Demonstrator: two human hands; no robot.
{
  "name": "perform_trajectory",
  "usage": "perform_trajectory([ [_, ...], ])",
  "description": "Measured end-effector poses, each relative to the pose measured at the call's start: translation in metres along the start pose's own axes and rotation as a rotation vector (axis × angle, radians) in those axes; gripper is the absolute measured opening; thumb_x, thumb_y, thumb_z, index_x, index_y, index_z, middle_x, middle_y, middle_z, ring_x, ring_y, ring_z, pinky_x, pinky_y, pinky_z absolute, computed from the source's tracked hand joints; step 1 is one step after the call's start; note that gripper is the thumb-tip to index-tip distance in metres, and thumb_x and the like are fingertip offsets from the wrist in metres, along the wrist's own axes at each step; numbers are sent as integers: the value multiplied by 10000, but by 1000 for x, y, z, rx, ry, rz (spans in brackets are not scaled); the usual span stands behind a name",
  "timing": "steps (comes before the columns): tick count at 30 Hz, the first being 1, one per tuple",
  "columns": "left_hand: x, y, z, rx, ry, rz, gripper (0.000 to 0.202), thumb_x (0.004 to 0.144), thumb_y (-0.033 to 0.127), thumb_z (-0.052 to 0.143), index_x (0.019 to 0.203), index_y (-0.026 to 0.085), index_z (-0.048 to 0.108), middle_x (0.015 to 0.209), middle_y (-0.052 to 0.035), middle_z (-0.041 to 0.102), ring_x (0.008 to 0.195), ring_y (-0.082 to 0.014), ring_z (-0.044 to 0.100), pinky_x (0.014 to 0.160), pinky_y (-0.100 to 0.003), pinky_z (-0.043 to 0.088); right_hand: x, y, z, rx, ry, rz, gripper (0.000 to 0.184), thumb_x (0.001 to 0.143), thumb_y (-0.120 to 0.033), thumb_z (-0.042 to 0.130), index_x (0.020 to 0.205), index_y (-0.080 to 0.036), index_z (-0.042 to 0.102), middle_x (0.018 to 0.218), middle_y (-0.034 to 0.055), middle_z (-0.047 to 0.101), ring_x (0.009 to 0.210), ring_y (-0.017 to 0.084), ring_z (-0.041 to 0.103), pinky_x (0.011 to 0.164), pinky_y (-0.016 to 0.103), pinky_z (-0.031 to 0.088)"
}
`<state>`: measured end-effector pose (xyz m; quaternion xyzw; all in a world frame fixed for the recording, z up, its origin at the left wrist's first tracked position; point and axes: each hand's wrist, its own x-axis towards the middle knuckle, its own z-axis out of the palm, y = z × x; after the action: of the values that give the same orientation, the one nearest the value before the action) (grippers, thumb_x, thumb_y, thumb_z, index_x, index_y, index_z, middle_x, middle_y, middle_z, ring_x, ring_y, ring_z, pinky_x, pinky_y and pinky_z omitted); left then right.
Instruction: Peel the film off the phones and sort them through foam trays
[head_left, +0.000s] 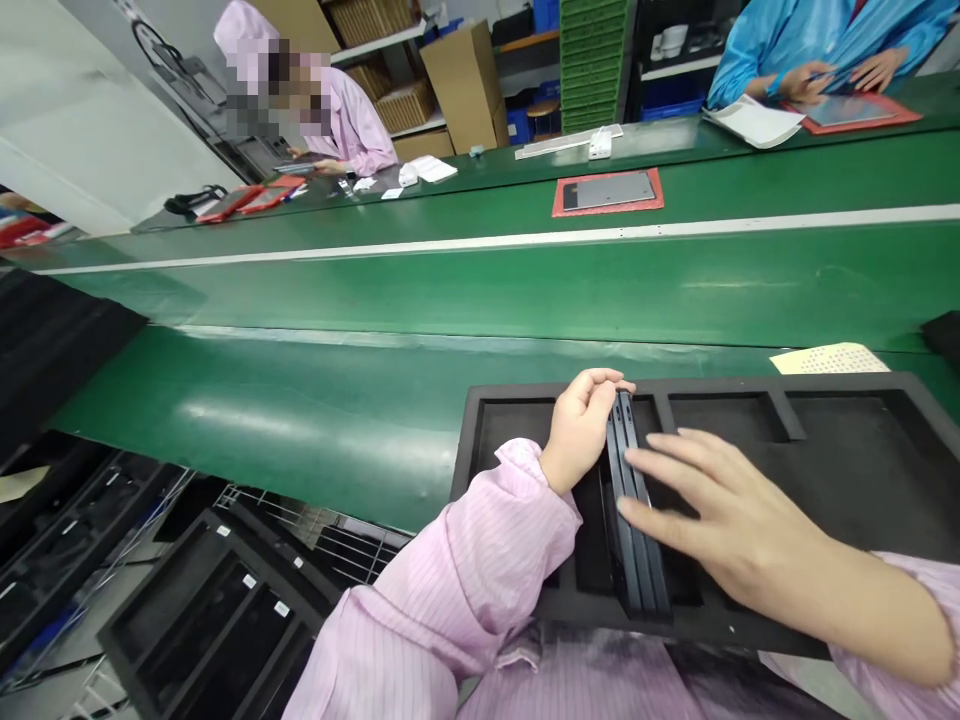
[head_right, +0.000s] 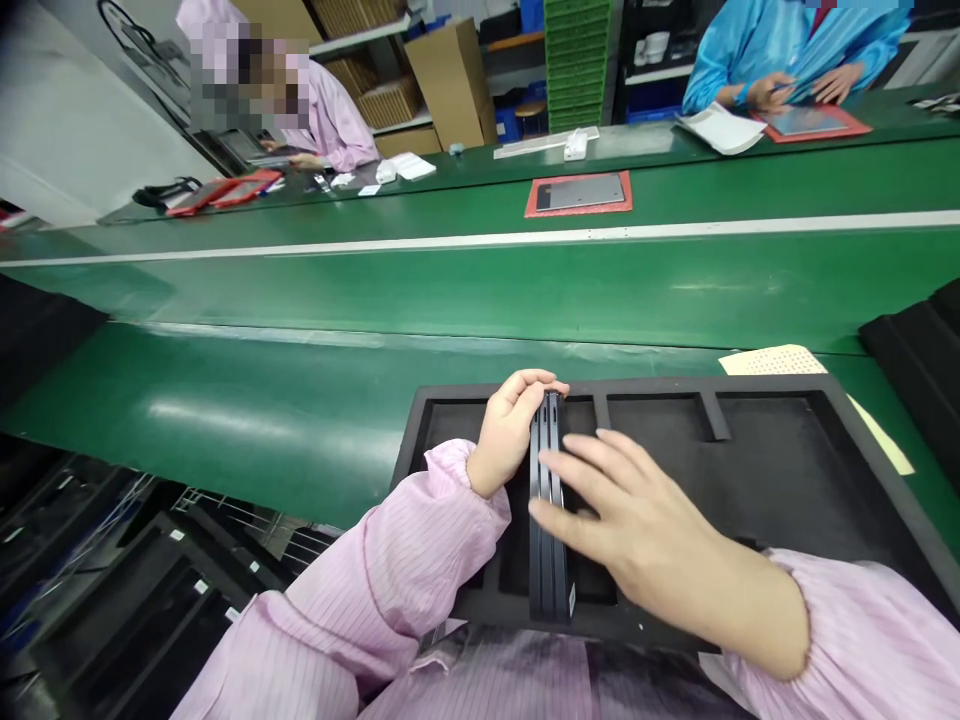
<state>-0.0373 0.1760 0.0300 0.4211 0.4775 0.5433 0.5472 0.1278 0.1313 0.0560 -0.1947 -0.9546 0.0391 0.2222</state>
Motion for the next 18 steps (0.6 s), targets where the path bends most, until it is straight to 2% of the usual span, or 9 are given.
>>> perform_trajectory([
  [3, 0, 0, 2, 28, -18, 5, 92, 817, 120, 496, 805, 178, 567, 769, -24, 685, 783, -146, 633, 769, -273, 471, 2, -21, -8, 45, -122, -87, 404, 888, -56, 350, 1155, -259, 575, 1263, 72, 499, 1218, 271, 366, 973, 549, 356],
  [5, 0, -2, 4, 47, -25, 15, 74, 808, 124, 518, 816, 175, 570, 782, -30, 683, 787, -155, 634, 770, -284, 472, 6, -29, -7, 0, -168, -128, 302, 910, -133, 419, 1138, -243, 584, 1271, 63, 508, 1236, 267, 357, 1001, 543, 338],
  [8, -1, -2, 5, 76, 6, 59, 76, 783, 141, 562, 851, 170, 573, 864, -49, 674, 866, -177, 620, 848, -326, 449, 11, -27, -2, -78, -221, -214, 132, 884, -153, 510, 923, -175, 635, 1152, 107, 588, 1147, 286, 467, 1007, 544, 341],
  [10, -3, 5, 2, 86, 34, 117, 130, 766, 181, 602, 894, 171, 579, 962, -61, 658, 969, -194, 588, 930, -350, 404, 13, -17, -5, -70, -219, -267, 187, 882, -74, 448, 845, -148, 615, 1049, 118, 632, 1056, 273, 547, 1008, 535, 349],
  [11, -6, 11, -1, 84, 38, 153, 150, 772, 227, 611, 910, 174, 583, 998, -64, 650, 1008, -198, 573, 958, -354, 385, 14, -12, -8, -31, -179, -268, 225, 890, -46, 400, 879, -143, 604, 1026, 115, 642, 1034, 263, 567, 1006, 530, 357],
  [13, -16, 25, -8, 54, 2, 227, 236, 818, 390, 564, 919, 179, 592, 1007, -66, 651, 1020, -203, 574, 966, -354, 391, 14, -4, -18, 127, -6, -189, 212, 934, -84, 376, 1009, -159, 559, 1039, 107, 642, 1025, 241, 582, 980, 501, 405],
  [15, -32, 37, -14, 14, -141, 310, 445, 810, 591, 483, 933, 179, 597, 993, -80, 658, 997, -218, 592, 945, -364, 422, 15, -3, -28, 343, 224, 16, 127, 956, -236, 490, 1079, -215, 516, 1042, 85, 639, 1006, 219, 596, 916, 430, 478],
  [17, -50, 42, -18, 33, -362, 399, 646, 671, 717, 544, 1025, 179, 579, 1077, -109, 631, 1044, -259, 574, 958, -386, 419, 16, -10, -31, 552, 428, 247, 195, 893, -360, 623, 1028, -258, 526, 998, 50, 640, 954, 198, 615, 831, 344, 527],
  [18, -59, 41, -19, 86, -414, 425, 734, 584, 714, 627, 1084, 181, 552, 1140, -122, 600, 1076, -277, 555, 965, -392, 414, 17, -16, -30, 643, 501, 338, 205, 865, -389, 656, 979, -265, 539, 973, 31, 640, 925, 186, 622, 790, 305, 538],
])
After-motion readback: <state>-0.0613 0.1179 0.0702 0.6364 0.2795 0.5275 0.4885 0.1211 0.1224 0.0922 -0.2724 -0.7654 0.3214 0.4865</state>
